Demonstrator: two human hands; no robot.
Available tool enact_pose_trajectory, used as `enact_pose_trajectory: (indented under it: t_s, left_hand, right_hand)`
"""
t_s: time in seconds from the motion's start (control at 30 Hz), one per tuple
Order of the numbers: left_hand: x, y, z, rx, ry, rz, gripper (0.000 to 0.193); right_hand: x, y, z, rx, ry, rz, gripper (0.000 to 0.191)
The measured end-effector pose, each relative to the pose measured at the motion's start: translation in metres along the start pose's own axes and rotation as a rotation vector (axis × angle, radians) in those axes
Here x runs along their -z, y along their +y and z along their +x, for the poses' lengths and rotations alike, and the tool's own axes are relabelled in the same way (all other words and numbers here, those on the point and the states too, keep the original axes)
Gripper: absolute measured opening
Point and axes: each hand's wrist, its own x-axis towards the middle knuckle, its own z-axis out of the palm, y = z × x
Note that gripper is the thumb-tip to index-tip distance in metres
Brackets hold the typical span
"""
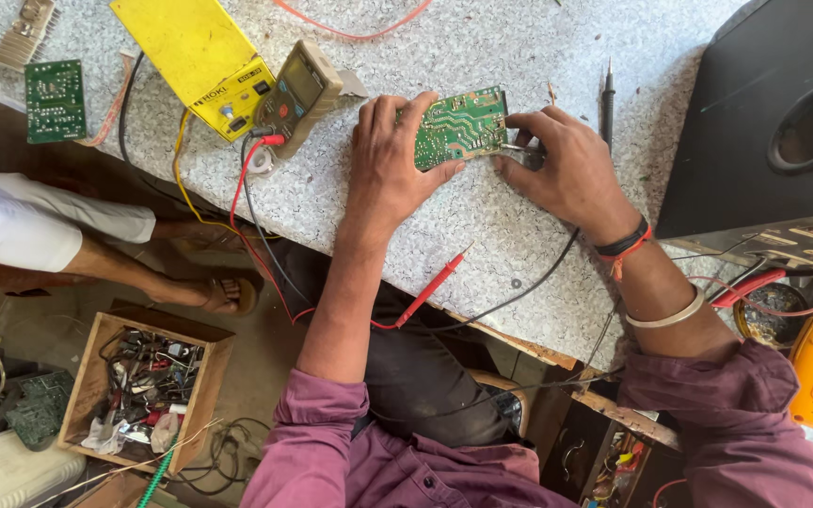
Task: The person uses a small metal tool to scrape and clean solder points on a green circuit board. They repeatedly flip the board over to access different sides and continue scraping various connection points.
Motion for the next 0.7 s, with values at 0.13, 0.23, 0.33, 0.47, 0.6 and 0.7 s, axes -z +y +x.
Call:
enact_pose_trajectory:
  t_s: [0.13,0.23,0.33,0.47,0.6,0.7]
  left_hand:
    - [0.005,0.005,0.0,0.006,0.002,-0.013,0.088]
    - [0.009,0.007,0.0,-0.007,0.019,-0.006,0.088]
    - [0.012,0.009,-0.001,-0.022,0.029,-0.006,0.087]
    - [0.012,0.009,-0.002,-0.096,0.058,-0.05,0.083]
    - [0.015,0.008,0.001,-0.152,0.053,-0.064,0.069]
    - [0.015,0.008,0.0,-0.146,0.083,-0.046,0.059]
  right_hand:
    - [0.01,-0.007,0.002,0.001,0.01,0.009,0.06]
    - [0.009,-0.009,0.003,0.067,0.087,-0.002,0.061]
    - [0.005,-0.006,0.001,0.083,0.145,0.034,0.052]
    - [-0.001,0.002,-0.002,0.052,0.203,0.144,0.028]
    - [-0.005,0.003,0.0,0.047,0.213,0.156,0.026]
    - [-0.005,0.001,0.0,0.141,0.218,0.111,0.027]
